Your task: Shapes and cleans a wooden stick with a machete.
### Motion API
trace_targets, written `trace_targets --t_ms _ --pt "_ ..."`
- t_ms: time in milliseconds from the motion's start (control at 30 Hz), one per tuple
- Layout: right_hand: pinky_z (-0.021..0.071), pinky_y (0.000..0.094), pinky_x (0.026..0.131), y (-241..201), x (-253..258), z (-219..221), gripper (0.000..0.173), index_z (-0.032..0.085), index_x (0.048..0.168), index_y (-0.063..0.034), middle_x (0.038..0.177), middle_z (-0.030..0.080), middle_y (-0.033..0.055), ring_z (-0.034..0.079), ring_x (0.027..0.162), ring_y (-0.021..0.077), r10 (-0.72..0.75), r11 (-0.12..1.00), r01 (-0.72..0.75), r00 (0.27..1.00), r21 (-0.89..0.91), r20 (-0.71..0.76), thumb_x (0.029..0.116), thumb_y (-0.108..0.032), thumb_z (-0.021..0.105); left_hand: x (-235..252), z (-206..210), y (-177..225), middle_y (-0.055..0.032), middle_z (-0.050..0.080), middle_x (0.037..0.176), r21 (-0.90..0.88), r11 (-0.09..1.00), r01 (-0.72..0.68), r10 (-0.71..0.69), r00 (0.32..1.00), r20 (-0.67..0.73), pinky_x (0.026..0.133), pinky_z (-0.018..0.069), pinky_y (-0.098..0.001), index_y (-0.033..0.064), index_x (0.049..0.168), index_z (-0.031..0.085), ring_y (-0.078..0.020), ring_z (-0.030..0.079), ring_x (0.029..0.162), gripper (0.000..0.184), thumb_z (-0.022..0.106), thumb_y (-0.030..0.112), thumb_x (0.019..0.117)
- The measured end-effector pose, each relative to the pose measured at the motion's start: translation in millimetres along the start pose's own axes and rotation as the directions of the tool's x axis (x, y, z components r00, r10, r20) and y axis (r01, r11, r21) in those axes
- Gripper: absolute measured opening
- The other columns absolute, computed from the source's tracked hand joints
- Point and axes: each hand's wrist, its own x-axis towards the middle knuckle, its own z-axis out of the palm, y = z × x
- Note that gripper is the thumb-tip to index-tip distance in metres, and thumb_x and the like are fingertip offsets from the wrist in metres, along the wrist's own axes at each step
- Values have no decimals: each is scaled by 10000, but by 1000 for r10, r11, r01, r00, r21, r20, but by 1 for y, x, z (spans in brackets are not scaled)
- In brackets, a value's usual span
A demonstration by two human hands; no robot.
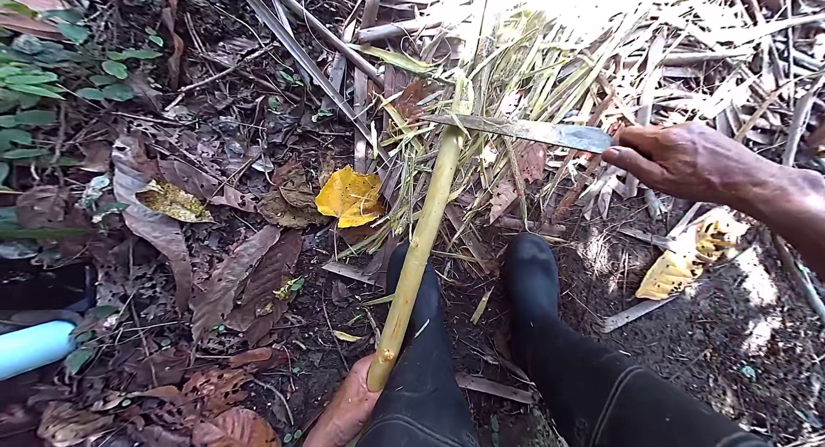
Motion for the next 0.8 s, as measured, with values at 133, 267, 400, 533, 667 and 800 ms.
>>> trace_targets --t_ms 133,267,400,533,667,800 --pt "390 520 445 -11 0 3 622 533 830 -113 581 476 66 550 511 301 2 998 -6 998 -63 -61 1025 -643 272 -9 9 26 149 693 843 84 996 -19 27 995 -94 791 548 -140 134 997 696 91 643 800 208 731 308 887" --pt "369 505 447 -10 -3 10 610 534 819 -97 593 467 71 523 505 291 -40 999 37 990 -24 -138 1036 -616 297 -12 23 31 25 682 904 196 980 34 12 973 -230 827 519 -132 -32 1092 665 93 610 834 226 600 149 974" --pt "398 525 459 -15 -2 4 625 543 843 -90 598 485 85 555 525 318 -4 998 -1 997 -68 -79 1036 -623 279 -12 33 31 -80 700 997 227 969 99 -20 946 -324 881 501 -152 -91 1174 649 58 616 901 287 519 114 1020" --pt "405 549 463 -23 1 8 651 549 856 -57 626 515 132 583 556 375 8 991 -22 994 -134 -108 1040 -616 269 -14 38 31 -193 718 1052 336 931 143 -5 926 -378 932 535 -313 -101 1229 645 -126 684 962 338 588 125 984" --pt "421 570 485 -31 10 14 669 550 864 -43 648 535 161 606 591 405 79 987 -94 990 -132 -120 1042 -622 268 -10 39 10 -140 729 995 319 944 88 53 911 -409 881 547 -276 -78 1190 670 -73 678 908 340 592 171 972" --pt "395 530 453 -27 14 23 654 534 820 -89 564 473 99 562 517 340 41 997 -49 992 -65 -115 1038 -639 256 -12 40 33 -134 712 1051 253 956 147 -41 924 -381 920 515 -213 -86 1227 642 -10 648 950 320 559 127 1003"
